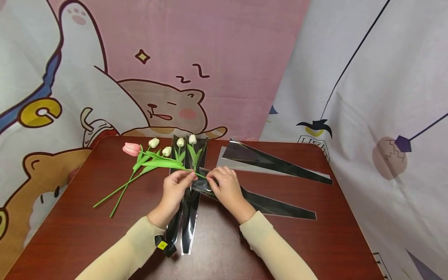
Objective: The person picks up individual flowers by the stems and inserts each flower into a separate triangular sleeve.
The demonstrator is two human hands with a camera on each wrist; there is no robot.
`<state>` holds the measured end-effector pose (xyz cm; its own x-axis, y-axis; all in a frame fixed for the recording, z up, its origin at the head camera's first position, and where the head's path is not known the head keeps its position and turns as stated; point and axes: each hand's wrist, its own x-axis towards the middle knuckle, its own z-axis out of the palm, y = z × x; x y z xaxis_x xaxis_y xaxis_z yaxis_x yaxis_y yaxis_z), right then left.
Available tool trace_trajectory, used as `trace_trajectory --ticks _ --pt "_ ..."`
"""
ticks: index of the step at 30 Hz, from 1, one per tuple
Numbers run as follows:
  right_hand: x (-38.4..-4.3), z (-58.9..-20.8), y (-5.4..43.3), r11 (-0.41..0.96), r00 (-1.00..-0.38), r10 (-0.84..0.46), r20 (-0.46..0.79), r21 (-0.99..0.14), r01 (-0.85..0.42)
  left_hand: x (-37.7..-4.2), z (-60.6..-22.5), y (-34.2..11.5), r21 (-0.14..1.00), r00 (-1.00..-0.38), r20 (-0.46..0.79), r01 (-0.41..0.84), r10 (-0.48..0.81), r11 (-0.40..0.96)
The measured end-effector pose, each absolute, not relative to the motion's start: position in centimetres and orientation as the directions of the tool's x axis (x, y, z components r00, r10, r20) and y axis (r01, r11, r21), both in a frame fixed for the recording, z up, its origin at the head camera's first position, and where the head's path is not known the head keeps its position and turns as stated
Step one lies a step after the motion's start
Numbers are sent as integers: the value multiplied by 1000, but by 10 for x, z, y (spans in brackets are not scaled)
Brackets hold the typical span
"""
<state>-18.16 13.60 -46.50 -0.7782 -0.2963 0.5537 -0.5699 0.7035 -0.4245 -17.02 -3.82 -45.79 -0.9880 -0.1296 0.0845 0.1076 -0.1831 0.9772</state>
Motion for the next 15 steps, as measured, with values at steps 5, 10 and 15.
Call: trace_trajectory --ticks 5,10,15 --pt "-182 -465 138 701 -777 -280 563 -433 -567 -172 -464 -38 966 -990 45 78 -136 -247" --pt "-182 -466 140 693 -763 -267 588 -433 -576 -172 -463 -38 950 -991 16 57 -134 -307" --pt "-183 -468 139 697 -761 -263 593 -429 -575 -172 -461 -40 950 -988 9 57 -155 -308"
